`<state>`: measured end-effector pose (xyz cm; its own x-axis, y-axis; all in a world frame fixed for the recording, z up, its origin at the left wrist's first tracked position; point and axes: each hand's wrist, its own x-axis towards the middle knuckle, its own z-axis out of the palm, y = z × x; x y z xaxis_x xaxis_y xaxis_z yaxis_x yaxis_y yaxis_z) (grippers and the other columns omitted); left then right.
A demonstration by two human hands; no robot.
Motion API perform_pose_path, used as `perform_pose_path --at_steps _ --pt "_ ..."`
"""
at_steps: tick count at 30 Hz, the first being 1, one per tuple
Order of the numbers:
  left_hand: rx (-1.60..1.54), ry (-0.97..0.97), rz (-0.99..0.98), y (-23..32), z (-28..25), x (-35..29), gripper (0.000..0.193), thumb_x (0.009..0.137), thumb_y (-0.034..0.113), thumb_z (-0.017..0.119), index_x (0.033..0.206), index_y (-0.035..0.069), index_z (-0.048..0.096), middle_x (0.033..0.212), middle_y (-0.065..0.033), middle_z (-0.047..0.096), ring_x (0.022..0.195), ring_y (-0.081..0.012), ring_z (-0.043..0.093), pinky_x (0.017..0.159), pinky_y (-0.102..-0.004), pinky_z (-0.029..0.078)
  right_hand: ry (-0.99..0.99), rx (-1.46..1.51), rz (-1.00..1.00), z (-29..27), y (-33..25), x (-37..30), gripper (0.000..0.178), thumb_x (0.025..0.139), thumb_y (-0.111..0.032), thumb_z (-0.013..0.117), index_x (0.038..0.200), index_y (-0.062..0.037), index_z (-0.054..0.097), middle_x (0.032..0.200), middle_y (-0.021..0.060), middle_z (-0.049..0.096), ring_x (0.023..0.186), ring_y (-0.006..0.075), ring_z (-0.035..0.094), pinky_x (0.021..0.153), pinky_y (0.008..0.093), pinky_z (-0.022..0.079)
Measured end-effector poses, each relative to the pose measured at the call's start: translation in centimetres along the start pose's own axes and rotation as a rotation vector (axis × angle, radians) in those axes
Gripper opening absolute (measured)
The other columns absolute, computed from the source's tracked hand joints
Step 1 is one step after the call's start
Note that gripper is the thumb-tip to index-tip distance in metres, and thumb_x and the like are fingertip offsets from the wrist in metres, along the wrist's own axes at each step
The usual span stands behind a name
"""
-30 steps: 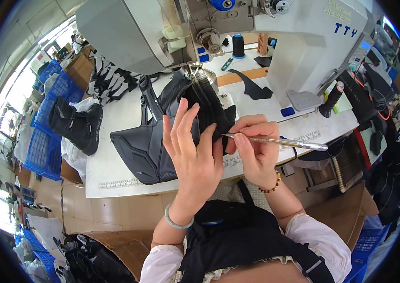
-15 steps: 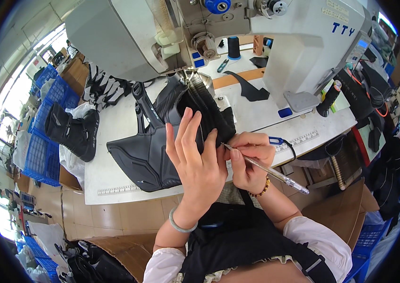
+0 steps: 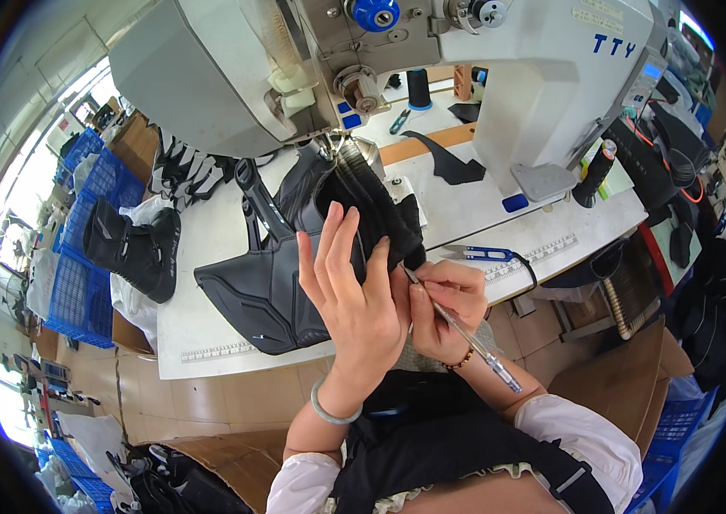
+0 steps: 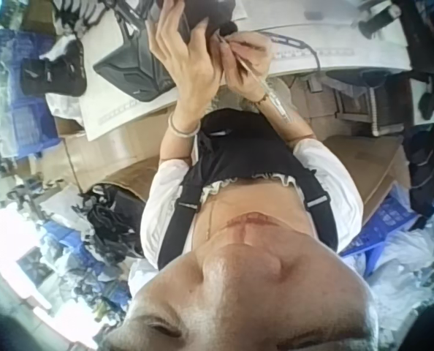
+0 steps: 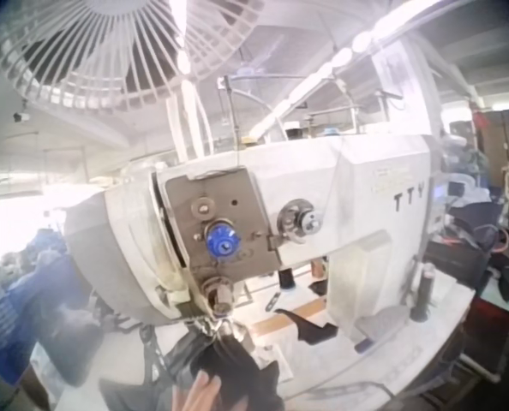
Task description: The person marks a boot upper with a pen, stitches along its edge using a sewing machine, and trims threads with thread snips.
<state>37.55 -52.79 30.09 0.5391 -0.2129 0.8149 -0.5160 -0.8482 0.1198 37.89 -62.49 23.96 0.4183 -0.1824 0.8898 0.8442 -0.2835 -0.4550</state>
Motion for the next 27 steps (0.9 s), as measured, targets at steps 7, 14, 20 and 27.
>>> perform_pose_path --at_steps 7,14,20,27 --pt "-0.007 -0.015 -0.014 0.04 0.13 0.05 0.021 0.075 0.004 0.06 0.094 -0.005 0.062 0.128 -0.0196 0.045 0.127 -0.0352 0.042 0.106 -0.0556 0.025 0.046 0.067 -0.102 0.54 0.98 -0.12 0.026 0.081 0.01 0.06 0.102 -0.0009 0.05 0.101 0.0174 0.049 0.073 0.0226 0.059 0.066 0.0318 0.049" --pt "0.002 -0.002 -0.015 0.07 0.06 0.05 0.021 0.076 0.003 0.058 0.095 -0.005 0.063 0.128 -0.0191 0.045 0.127 -0.035 0.042 0.106 -0.0554 0.025 0.03 0.078 -0.121 0.51 0.78 0.38 0.022 0.08 0.009 0.061 0.099 0.0002 0.053 0.102 0.0173 0.05 0.072 0.0239 0.059 0.064 0.0322 0.049" --pt "-0.005 -0.003 -0.015 0.15 0.04 0.1 0.021 0.075 0.003 0.058 0.095 -0.005 0.063 0.127 -0.0193 0.046 0.127 -0.0357 0.042 0.106 -0.0564 0.025 0.056 0.069 -0.111 0.7 0.88 0.31 0.02 0.08 0.009 0.062 0.096 0.0006 0.055 0.101 0.0172 0.052 0.069 0.0235 0.06 0.06 0.0304 0.047" --pt "-0.009 0.005 -0.003 0.05 0.2 0.03 0.023 0.074 0.002 0.058 0.096 -0.005 0.063 0.127 -0.0198 0.045 0.126 -0.0366 0.042 0.106 -0.0568 0.024 0.091 0.062 -0.119 0.85 0.88 0.41 0.019 0.08 0.009 0.063 0.095 0.001 0.056 0.098 0.0171 0.055 0.068 0.0231 0.06 0.057 0.0291 0.047"
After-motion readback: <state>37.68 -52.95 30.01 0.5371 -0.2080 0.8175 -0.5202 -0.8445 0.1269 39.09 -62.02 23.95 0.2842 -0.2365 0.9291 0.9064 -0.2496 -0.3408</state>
